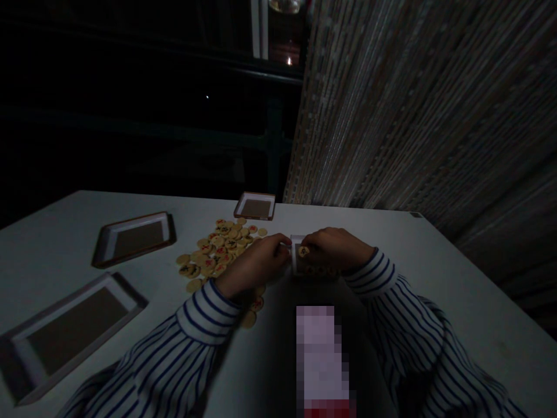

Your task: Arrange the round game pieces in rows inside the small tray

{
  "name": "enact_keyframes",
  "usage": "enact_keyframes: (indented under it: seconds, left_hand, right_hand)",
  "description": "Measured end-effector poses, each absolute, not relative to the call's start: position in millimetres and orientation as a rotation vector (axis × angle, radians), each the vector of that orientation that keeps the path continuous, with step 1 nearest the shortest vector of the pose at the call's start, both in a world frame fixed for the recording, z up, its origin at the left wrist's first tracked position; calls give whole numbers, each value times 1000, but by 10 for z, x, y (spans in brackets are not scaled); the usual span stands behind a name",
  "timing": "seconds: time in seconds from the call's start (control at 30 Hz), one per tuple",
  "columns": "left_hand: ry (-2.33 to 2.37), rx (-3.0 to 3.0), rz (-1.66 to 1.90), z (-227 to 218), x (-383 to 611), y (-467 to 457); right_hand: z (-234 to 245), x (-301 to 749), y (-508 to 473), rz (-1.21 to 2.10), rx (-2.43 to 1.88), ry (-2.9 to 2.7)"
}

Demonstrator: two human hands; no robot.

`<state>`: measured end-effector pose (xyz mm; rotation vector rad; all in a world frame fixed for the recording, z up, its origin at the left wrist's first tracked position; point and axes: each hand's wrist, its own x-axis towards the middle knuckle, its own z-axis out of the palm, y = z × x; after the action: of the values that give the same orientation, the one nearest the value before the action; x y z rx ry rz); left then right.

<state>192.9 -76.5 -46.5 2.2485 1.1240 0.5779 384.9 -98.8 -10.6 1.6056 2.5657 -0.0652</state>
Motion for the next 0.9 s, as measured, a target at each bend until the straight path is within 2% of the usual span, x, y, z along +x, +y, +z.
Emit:
enact_keyframes:
  seconds: [0.57, 0.9]
  left_hand:
    - [1110, 2339, 418, -491, 1903, -754]
    - [1091, 2344, 408, -544, 1900, -737]
  right_hand:
    - [-273, 3773, -941, -196, 1423, 2593]
    - [-350, 3737, -917, -155, 1349, 2585]
